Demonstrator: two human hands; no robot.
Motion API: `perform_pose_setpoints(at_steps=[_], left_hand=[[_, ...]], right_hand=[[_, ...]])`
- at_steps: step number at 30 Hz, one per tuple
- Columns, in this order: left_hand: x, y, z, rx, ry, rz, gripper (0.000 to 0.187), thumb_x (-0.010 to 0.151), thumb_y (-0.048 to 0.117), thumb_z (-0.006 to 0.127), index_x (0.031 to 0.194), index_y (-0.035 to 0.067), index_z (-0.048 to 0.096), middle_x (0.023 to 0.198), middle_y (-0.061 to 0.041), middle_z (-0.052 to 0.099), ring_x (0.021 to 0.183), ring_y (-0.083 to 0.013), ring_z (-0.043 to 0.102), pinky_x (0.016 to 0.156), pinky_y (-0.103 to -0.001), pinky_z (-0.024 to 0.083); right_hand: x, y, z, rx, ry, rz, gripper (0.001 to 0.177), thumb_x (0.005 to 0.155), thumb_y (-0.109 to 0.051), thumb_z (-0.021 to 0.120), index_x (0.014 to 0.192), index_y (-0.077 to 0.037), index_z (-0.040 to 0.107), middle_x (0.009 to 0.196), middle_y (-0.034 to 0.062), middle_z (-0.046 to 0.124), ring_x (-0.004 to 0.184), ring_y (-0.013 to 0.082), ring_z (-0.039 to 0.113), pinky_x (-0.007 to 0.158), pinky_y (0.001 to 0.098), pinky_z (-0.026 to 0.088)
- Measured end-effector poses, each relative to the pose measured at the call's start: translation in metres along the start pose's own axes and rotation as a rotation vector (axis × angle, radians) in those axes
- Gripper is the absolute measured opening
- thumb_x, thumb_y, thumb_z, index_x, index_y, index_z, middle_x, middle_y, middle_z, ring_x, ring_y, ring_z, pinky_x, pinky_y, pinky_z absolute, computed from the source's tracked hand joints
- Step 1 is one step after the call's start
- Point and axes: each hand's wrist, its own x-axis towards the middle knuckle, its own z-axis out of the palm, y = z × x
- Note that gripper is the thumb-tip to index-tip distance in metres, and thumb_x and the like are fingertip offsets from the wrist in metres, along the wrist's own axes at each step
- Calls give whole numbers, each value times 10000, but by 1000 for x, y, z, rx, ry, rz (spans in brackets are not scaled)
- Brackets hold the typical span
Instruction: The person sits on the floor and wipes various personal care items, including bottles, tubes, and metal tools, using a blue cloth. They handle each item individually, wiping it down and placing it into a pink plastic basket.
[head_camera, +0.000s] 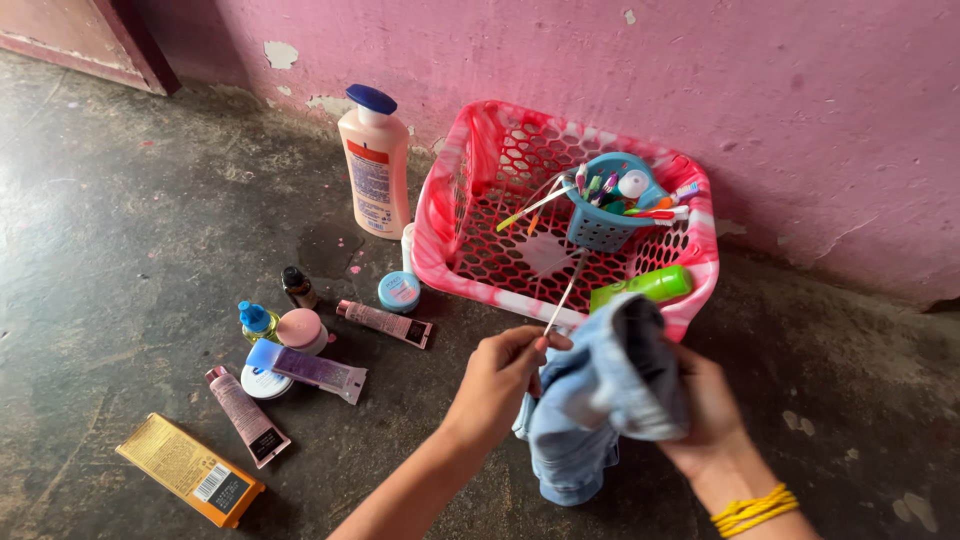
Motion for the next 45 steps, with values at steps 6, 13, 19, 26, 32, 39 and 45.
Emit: perform_pose_setpoints(at_steps=[6, 13, 19, 26, 32, 39, 45], left_hand=[[-14, 11, -2, 543, 184, 365, 235, 827, -42, 588, 1022, -25, 718, 918, -202, 665, 869, -393, 675, 768, -452, 539], [-32, 31, -1, 724, 65, 341, 116, 812, -9, 641, 923, -33, 660, 980, -199, 649, 901, -427, 659, 805, -491, 532], [-49, 36, 6, 729, 46, 352, 298, 861, 85, 689, 1145, 2, 651, 979, -199, 630, 872, -418, 652, 768, -483, 530], [-32, 45, -30, 714, 245, 499, 252, 905, 77, 652, 1150, 26, 669, 1055, -156, 662, 965, -395, 669, 821, -457, 531], [-4, 38, -46, 818, 162, 875, 366, 845, 103, 677, 1182, -32, 638, 1100, -209, 678, 982, -426, 638, 851, -471, 476], [2, 29, -37, 672, 149, 355, 231, 992, 224, 572, 874, 57, 680, 727, -175, 683, 691, -392, 673, 632, -482, 525], [8, 40, -23, 765, 344, 297, 263, 976, 281, 545, 841, 109, 691, 731, -170, 695, 705, -411, 678, 629, -519, 511]], right_hand=[[28, 45, 66, -442, 690, -37, 377, 807, -325, 679, 1132, -134, 687, 985, -13, 742, 866, 107, 714, 780, 292, 579], [31, 58, 56, -670, 720, -95, 226, 916, -293, 711, 1030, -101, 746, 844, -36, 713, 703, 65, 630, 622, 272, 507], [25, 44, 27, -695, 736, -195, 160, 949, -246, 666, 1004, -120, 749, 843, -37, 748, 700, 61, 665, 634, 258, 532], [7, 20, 11, -763, 481, -74, 192, 941, -182, 692, 1043, -39, 770, 880, -4, 777, 733, 72, 679, 684, 262, 539], [-3, 14, 1, -763, 379, 90, 274, 861, -153, 688, 1108, -61, 759, 949, -2, 792, 827, 69, 711, 787, 270, 576], [3, 16, -12, -827, 492, -43, 248, 971, -157, 656, 1152, -23, 760, 1002, 19, 765, 867, 87, 669, 789, 279, 532], [8, 24, -8, -883, 560, -55, 261, 945, -154, 642, 1160, -47, 743, 1016, 15, 778, 890, 80, 685, 816, 274, 545]])
